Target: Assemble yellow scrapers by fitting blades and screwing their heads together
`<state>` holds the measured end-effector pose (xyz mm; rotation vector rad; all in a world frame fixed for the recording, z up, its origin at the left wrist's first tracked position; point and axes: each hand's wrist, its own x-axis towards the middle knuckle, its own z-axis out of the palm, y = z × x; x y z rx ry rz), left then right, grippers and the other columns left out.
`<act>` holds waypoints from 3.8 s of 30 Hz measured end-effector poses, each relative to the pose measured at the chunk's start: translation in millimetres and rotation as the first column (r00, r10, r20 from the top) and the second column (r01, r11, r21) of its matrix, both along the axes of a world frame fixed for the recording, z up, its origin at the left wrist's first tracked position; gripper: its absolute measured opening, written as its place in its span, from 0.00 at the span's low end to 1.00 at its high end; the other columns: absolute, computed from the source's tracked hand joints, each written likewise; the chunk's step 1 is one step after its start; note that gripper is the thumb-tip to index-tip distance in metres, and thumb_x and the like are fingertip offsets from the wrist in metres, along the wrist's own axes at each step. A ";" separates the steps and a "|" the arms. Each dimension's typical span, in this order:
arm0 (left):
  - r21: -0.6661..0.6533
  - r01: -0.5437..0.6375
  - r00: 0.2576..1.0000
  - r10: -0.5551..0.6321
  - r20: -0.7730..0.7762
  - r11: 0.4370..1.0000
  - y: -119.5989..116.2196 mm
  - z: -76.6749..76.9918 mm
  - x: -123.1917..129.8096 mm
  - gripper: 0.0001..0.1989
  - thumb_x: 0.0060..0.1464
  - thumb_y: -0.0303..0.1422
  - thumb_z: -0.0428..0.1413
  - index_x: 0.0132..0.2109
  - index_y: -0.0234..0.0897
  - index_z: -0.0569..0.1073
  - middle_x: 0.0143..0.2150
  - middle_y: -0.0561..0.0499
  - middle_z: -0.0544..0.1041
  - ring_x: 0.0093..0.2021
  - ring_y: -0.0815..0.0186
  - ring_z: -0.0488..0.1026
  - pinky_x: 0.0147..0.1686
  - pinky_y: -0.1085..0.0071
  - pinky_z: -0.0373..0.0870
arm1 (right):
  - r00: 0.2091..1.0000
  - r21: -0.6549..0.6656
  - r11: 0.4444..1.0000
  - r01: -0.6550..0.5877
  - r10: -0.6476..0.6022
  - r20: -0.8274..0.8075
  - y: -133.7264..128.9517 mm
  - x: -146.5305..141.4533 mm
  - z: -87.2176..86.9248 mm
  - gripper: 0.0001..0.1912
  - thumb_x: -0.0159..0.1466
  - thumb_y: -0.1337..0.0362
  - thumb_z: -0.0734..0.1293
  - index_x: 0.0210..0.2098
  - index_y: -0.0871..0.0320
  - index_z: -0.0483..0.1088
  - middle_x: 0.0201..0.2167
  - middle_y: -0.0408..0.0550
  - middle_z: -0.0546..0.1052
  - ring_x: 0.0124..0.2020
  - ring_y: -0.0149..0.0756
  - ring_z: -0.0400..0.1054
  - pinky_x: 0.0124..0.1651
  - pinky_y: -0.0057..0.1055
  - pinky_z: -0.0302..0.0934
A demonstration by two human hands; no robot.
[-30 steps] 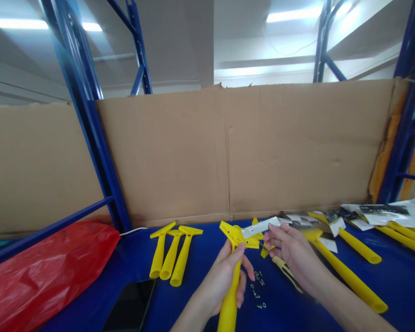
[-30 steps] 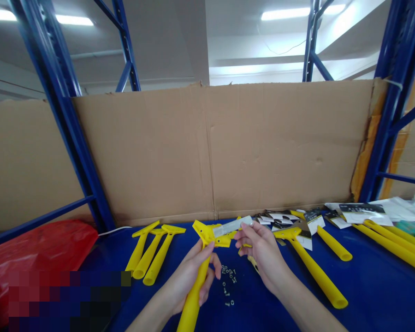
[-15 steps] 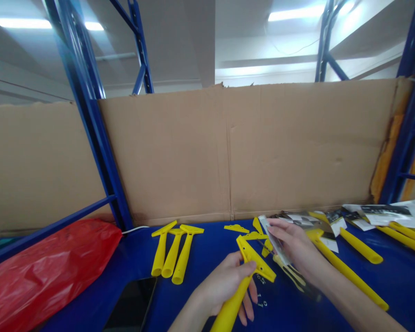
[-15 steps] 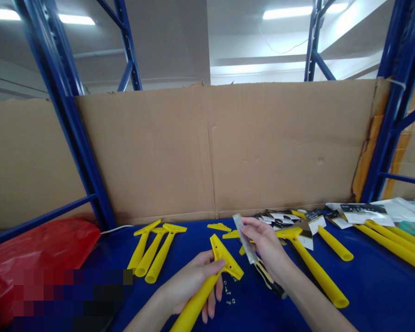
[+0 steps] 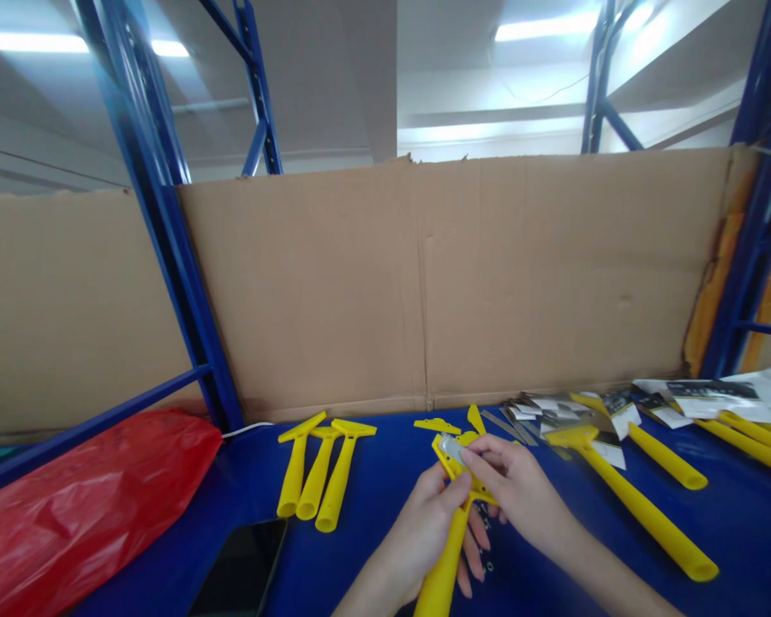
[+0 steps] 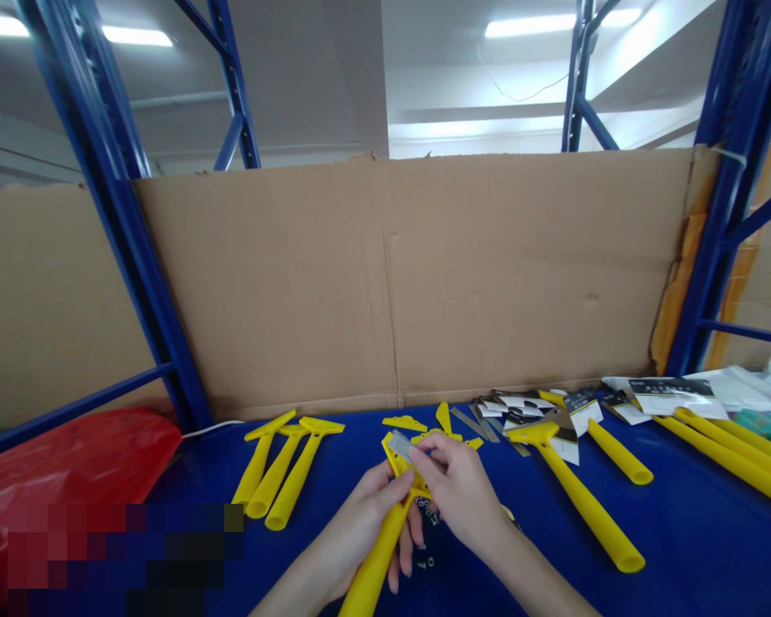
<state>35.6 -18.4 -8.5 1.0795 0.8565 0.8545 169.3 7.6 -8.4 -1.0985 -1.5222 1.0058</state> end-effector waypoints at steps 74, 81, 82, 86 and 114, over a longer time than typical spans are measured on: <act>-0.011 -0.437 0.899 0.438 0.032 0.899 27.0 15.6 -46.5 0.05 0.56 0.27 0.53 0.39 0.28 0.70 0.25 0.50 0.73 0.19 0.75 0.66 0.18 0.79 0.70 | 0.168 0.205 0.978 -0.027 -0.197 0.966 35.0 42.1 16.3 0.19 0.50 0.84 0.60 0.33 0.65 0.77 0.44 0.67 0.75 0.40 0.54 0.75 0.39 0.40 0.66; 0.003 -0.444 0.896 0.444 0.016 0.896 28.3 13.2 -45.8 0.05 0.56 0.27 0.53 0.39 0.28 0.71 0.24 0.50 0.73 0.19 0.75 0.66 0.18 0.79 0.70 | 0.398 0.359 0.930 -0.078 -0.301 0.866 44.9 54.9 13.2 0.15 0.65 0.68 0.56 0.38 0.58 0.74 0.38 0.53 0.80 0.40 0.43 0.74 0.42 0.33 0.64; 0.004 -0.441 0.898 0.441 0.013 0.898 28.2 12.5 -45.2 0.05 0.56 0.27 0.53 0.39 0.28 0.71 0.24 0.50 0.73 0.19 0.75 0.66 0.18 0.79 0.70 | 0.439 0.387 0.920 -0.059 -0.324 0.838 44.8 54.0 12.8 0.17 0.67 0.66 0.54 0.40 0.58 0.73 0.38 0.52 0.80 0.39 0.41 0.74 0.41 0.32 0.64; 0.025 -0.410 0.912 0.411 -0.017 0.912 26.4 9.6 -40.7 0.06 0.56 0.28 0.53 0.37 0.28 0.72 0.24 0.50 0.73 0.18 0.76 0.65 0.18 0.79 0.69 | 0.767 0.460 0.888 -0.014 -0.285 0.575 39.1 43.9 18.7 0.19 0.68 0.59 0.53 0.42 0.57 0.73 0.37 0.49 0.80 0.40 0.40 0.74 0.41 0.31 0.66; 0.065 -0.339 0.941 0.339 0.015 0.938 22.0 6.9 -31.2 0.08 0.49 0.33 0.58 0.31 0.30 0.72 0.24 0.51 0.72 0.19 0.76 0.64 0.20 0.77 0.71 | 0.965 0.225 0.974 -0.040 -0.020 0.260 13.4 -7.6 8.2 0.06 0.59 0.65 0.62 0.34 0.57 0.69 0.28 0.43 0.71 0.23 0.29 0.65 0.24 0.25 0.58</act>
